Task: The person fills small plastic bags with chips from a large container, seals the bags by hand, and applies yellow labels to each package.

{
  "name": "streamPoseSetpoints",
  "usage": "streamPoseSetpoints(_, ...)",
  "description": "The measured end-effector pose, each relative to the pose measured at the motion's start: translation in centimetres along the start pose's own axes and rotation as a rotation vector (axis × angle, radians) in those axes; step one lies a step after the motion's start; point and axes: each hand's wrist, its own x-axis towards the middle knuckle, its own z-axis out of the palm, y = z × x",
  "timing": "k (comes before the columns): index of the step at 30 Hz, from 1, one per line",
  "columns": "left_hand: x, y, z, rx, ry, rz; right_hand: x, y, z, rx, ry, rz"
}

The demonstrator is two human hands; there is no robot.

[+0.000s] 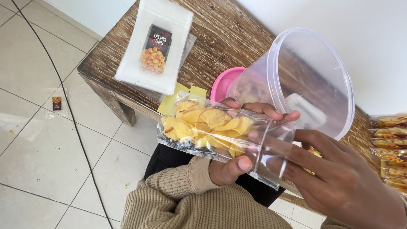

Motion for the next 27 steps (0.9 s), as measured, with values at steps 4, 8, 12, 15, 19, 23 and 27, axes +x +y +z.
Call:
streamPoseSetpoints(4, -0.5, 0.5, 0.1, -0.064, -0.026, -0.103, 1.6, -0.3, -0.3, -0.072, -0.005, 0.009)
streamPoseSetpoints(8, -0.3, 1.8, 0.4, -0.041, -0.124, -0.117, 2.1, -0.5, -0.3, -0.114, -0.002, -0.020)
streamPoseSetpoints(12, -0.2, 0.8, 0.2, 0.043, -0.106, -0.021, 2.2, -0.6, 0.4, -0.144, 0.007, 0.015)
streamPoseSetpoints(15, 0.5, 5.3, 0.0, 0.431, -0.217, -0.558, 2.4, -0.7, 0.5, -0.024, -0.001, -0.004)
streamPoseSetpoints(19, -0.5, 1.5, 0.2, -0.039, -0.138, -0.105, 2.4, -0.6, 1.0, -0.028, 0.025, 0.002)
streamPoseSetpoints(23, -0.9, 1.4, 0.1, -0.081, -0.153, -0.223, 2.7, -0.7, 1.2, 0.033, 0.044, -0.011)
streamPoseSetpoints(27, -1.2, 1.7, -0.4, -0.085, -0.158, -0.328, 2.8, -0.8, 1.0, -0.155, -0.015, -0.046)
